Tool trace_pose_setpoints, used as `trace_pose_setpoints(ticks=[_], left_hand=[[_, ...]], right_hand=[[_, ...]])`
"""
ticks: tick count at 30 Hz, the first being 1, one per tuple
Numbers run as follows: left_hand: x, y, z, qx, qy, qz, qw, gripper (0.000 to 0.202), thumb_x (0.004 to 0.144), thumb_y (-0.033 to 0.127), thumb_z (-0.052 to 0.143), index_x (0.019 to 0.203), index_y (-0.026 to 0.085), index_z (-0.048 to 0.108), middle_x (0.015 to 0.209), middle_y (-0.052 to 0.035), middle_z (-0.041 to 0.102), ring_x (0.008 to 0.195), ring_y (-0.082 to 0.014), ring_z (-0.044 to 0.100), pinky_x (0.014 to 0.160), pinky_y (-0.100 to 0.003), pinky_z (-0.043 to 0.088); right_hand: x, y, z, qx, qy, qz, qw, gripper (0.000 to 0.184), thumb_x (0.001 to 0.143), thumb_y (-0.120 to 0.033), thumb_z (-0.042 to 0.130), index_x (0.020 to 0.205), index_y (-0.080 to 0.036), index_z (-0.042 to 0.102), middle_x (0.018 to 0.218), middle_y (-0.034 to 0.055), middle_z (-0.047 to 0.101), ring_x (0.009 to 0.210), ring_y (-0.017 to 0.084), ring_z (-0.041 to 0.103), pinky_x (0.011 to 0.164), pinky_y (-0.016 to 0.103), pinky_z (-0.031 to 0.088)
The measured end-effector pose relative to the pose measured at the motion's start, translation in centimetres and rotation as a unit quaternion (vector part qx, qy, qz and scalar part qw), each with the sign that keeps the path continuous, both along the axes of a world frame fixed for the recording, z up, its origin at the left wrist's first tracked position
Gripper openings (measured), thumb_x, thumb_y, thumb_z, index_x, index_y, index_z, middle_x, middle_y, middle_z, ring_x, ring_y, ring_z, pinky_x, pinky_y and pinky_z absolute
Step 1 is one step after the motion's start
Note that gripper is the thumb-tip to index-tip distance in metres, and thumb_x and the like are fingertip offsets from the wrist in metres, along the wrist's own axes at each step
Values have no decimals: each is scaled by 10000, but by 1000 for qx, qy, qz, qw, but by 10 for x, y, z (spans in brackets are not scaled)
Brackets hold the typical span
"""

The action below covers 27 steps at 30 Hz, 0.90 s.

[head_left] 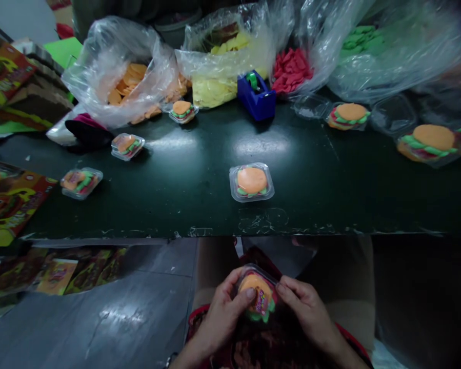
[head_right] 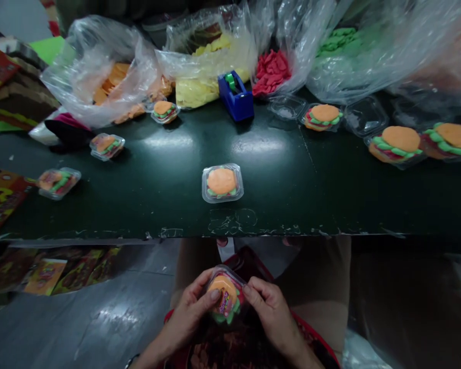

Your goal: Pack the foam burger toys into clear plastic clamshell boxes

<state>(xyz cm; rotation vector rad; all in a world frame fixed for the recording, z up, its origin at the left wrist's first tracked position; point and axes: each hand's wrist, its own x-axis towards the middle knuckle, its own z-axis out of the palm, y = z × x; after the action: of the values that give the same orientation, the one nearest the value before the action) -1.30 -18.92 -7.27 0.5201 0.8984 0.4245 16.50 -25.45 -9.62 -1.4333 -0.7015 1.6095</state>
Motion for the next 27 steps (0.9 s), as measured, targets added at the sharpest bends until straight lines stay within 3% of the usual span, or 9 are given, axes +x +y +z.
trace_pose_setpoints(ticks=[4, 7, 10, 17, 21, 25, 27], left_hand=[[5, 4, 1, -30, -39, 40, 998, 523, 739, 424, 736, 1164, 152, 595, 1060, -113, 651, 936, -213, 619, 802, -320, 489], [12, 4, -3, 15, 36, 80, 996, 384, 728, 399, 750, 978, 144, 611, 795, -33, 636, 674, -123, 585, 614, -234, 479], [21, 4, -7, 54, 92, 101, 989, 352, 698, 429, 761, 819, 161, 567, 580, 56, 521, 485, -62, 451, 480, -177, 388], [32, 7, 5, 61, 110, 78, 989, 385, 621, 428, 798, 779, 133, 608, 537, 60, 507, 443, -45, 400, 458, -172, 301], [33, 5, 6, 75, 97, 65, 990, 353, 615, 400, 802, 712, 131, 594, 517, 59, 511, 433, -44, 402, 447, -172, 294], [30, -2, -8, 86, 90, 53, 991, 376, 620, 425, 792, 679, 140, 555, 472, 53, 520, 386, -49, 405, 417, -174, 287], [27, 1, -12, 75, 68, 18, 995, 377, 617, 427, 794, 686, 144, 553, 474, 42, 534, 390, -60, 424, 420, -179, 314]], right_hand=[[7, -2, -17, -23, 83, -120, 989, 450, 779, -538, 628, 593, -207, 386, 583, -66, 283, 518, 91, 245, 466, 210, 261], [8, -6, -21, -14, 86, -180, 980, 429, 781, -519, 638, 606, -210, 398, 587, -64, 295, 517, 93, 256, 464, 211, 275], [10, -12, -18, 22, 16, -160, 987, 388, 829, -474, 606, 609, -199, 443, 586, -57, 303, 528, 96, 253, 462, 214, 256], [16, -31, -8, 62, -109, -137, 983, 400, 852, -490, 563, 596, -193, 483, 585, -40, 339, 547, 113, 302, 488, 230, 282], [12, -42, -10, 43, -78, -136, 987, 390, 846, -510, 562, 623, -195, 497, 604, -31, 371, 569, 126, 336, 509, 230, 319], [15, -36, -21, 11, 29, -157, 987, 412, 811, -551, 584, 632, -204, 452, 612, -38, 363, 566, 120, 329, 526, 231, 340], [24, -29, -25, 4, 79, -132, 988, 436, 782, -579, 600, 629, -209, 426, 602, -47, 348, 547, 112, 310, 520, 232, 333]])
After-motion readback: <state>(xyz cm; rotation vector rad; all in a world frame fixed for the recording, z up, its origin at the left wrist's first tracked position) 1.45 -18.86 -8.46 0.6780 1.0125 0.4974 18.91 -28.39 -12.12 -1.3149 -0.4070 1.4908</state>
